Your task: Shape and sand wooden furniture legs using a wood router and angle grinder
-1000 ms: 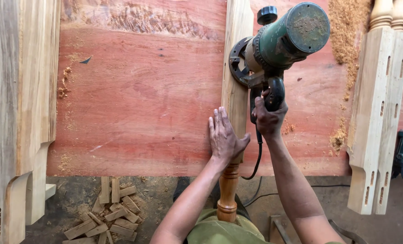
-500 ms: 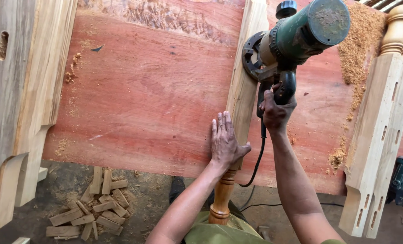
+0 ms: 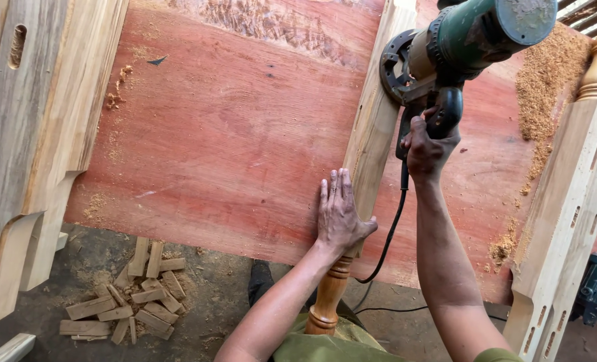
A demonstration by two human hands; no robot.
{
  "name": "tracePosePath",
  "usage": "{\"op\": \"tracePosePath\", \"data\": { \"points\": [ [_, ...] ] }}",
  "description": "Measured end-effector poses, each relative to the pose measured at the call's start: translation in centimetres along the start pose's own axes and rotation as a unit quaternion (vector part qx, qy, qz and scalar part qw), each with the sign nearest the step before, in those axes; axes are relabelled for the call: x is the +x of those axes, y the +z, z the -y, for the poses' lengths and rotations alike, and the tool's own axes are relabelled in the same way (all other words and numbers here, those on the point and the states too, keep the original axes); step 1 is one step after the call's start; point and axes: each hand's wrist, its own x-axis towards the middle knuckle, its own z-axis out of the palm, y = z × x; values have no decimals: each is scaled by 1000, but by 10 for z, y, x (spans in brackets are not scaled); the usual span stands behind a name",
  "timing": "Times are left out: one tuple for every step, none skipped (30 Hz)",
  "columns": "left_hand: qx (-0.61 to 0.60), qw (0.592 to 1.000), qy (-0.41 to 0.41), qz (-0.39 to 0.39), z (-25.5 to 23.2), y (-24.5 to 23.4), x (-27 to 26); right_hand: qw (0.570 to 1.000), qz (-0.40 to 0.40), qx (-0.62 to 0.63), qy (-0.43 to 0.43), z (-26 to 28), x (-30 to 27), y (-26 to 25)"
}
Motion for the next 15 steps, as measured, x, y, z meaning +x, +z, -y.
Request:
{"op": "tracePosePath", "data": {
  "points": [
    [0,1000,-2,-1,0,0,0,1000,2,0,1,1,2,1],
    [1,1000,-3,0,0,0,1,1000,2,-1,-3,2,5,2],
    [2,1000,-5,1,0,1,1,1000,2,-2,-7,3,7,3],
    [2,1000,-6,1,1,0,0,1000,3,-2,-7,-2,10,2],
    [-4,1000,-4,3,1,0,0,1000,2,3,-14,-7,12,2],
    [-9,1000,-3,6,1,0,0,1000,1,8,-21,-12,15,2],
    [-9,1000,-4,5,1,0,0,1000,2,8,-21,-7,17,4],
    [-10,1000,-6,5,1,1,0,1000,7,4,-22,-2,19,5],
    [-11,1000,-8,6,1,1,0,1000,12,-1,-23,2,20,6],
    [-10,1000,-10,6,1,0,0,1000,13,0,-22,-3,24,6],
    [-6,1000,-9,5,1,0,0,1000,15,0,-23,-8,26,4],
    [-2,1000,-9,5,0,-1,0,1000,17,1,-25,-13,29,3],
    [-2,1000,-9,5,0,-1,0,1000,17,1,-24,-15,31,2],
    [-3,1000,-10,5,-1,-2,0,999,19,1,-26,-17,34,1],
    [-4,1000,-10,6,-1,-3,1,999,21,2,-28,-19,36,0]
  ]
}}
